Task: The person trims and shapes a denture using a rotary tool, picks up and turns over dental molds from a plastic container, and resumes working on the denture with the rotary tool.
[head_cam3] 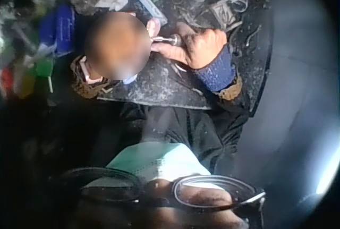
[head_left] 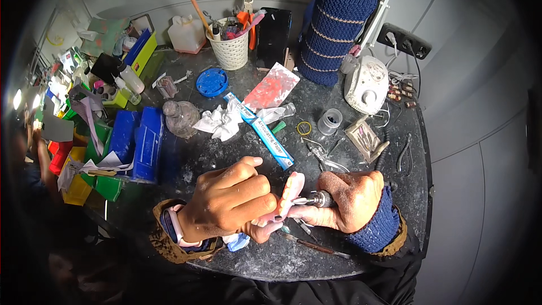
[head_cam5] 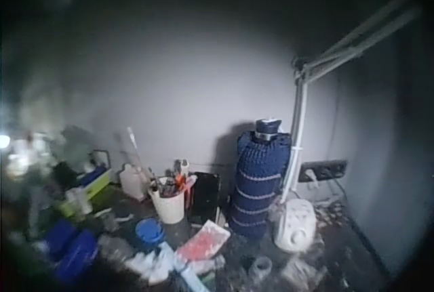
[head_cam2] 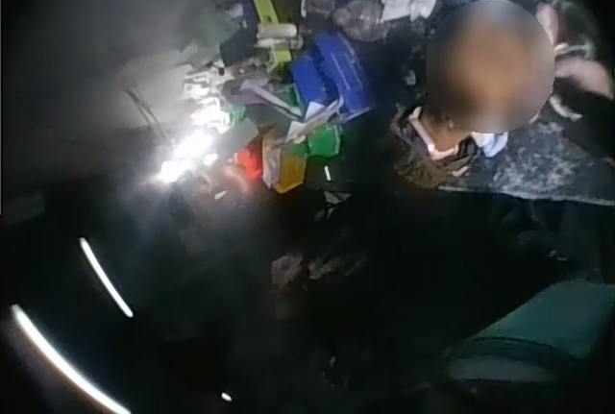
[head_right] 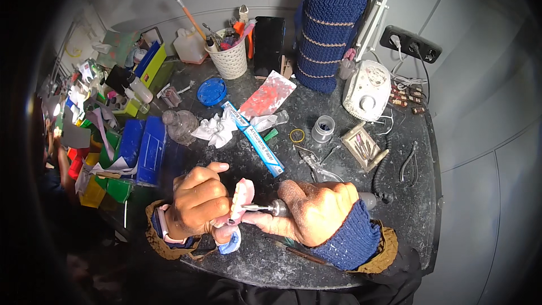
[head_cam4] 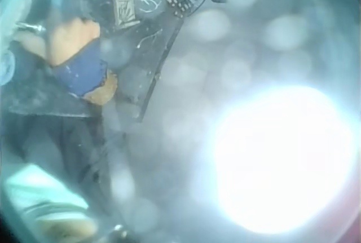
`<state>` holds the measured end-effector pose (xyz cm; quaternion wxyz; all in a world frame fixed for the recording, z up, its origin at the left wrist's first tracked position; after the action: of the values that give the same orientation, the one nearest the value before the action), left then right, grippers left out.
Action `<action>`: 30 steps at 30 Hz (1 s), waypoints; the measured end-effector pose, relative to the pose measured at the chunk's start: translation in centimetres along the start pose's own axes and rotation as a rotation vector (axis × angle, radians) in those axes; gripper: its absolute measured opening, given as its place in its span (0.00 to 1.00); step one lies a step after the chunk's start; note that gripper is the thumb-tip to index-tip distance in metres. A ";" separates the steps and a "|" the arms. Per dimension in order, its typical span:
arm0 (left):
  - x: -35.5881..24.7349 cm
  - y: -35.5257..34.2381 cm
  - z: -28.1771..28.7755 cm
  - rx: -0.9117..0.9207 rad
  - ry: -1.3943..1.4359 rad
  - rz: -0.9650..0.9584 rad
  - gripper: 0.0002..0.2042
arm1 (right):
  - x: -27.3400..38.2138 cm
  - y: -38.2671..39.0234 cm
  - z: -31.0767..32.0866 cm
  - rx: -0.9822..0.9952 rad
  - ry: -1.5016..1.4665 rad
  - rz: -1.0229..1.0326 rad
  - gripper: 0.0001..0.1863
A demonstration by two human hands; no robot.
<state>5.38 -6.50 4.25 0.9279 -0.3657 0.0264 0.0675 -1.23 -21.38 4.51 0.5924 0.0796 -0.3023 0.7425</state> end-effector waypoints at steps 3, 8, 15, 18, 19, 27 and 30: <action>0.0 0.1 0.0 -0.010 -0.002 0.004 0.05 | 0.1 -0.2 -0.1 0.011 0.000 0.003 0.27; -0.2 0.2 0.2 -0.007 -0.001 0.000 0.06 | 0.2 0.0 0.0 0.010 0.017 0.018 0.27; -0.2 0.1 0.4 -0.025 0.007 -0.001 0.05 | 0.2 -0.1 0.1 -0.034 0.010 -0.004 0.28; 0.1 -0.1 0.1 -0.019 0.018 0.002 0.05 | -0.2 -0.3 0.1 -0.032 0.009 0.007 0.28; 0.2 -0.1 0.0 -0.017 0.018 0.004 0.05 | -0.2 -0.3 0.0 -0.034 0.001 0.009 0.28; -0.1 0.2 -0.2 -0.016 0.007 0.002 0.05 | -0.1 -0.1 -0.1 -0.049 -0.056 0.039 0.27; 0.0 0.2 -0.2 -0.013 0.013 -0.017 0.06 | 0.0 -0.1 0.1 -0.055 -0.037 0.021 0.27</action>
<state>5.36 -6.49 3.98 0.9258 -0.3724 0.0292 0.0575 -1.20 -21.41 4.68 0.5810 0.0741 -0.3343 0.7384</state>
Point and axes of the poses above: each hand's wrist, its own y-axis away from the middle knuckle, its own z-axis out of the back of the hand, x = y × z, the point moved 5 cm from there along -y, towards the middle knuckle, and after that the axes turned 10 degrees about -y, right-handed, at the moved point
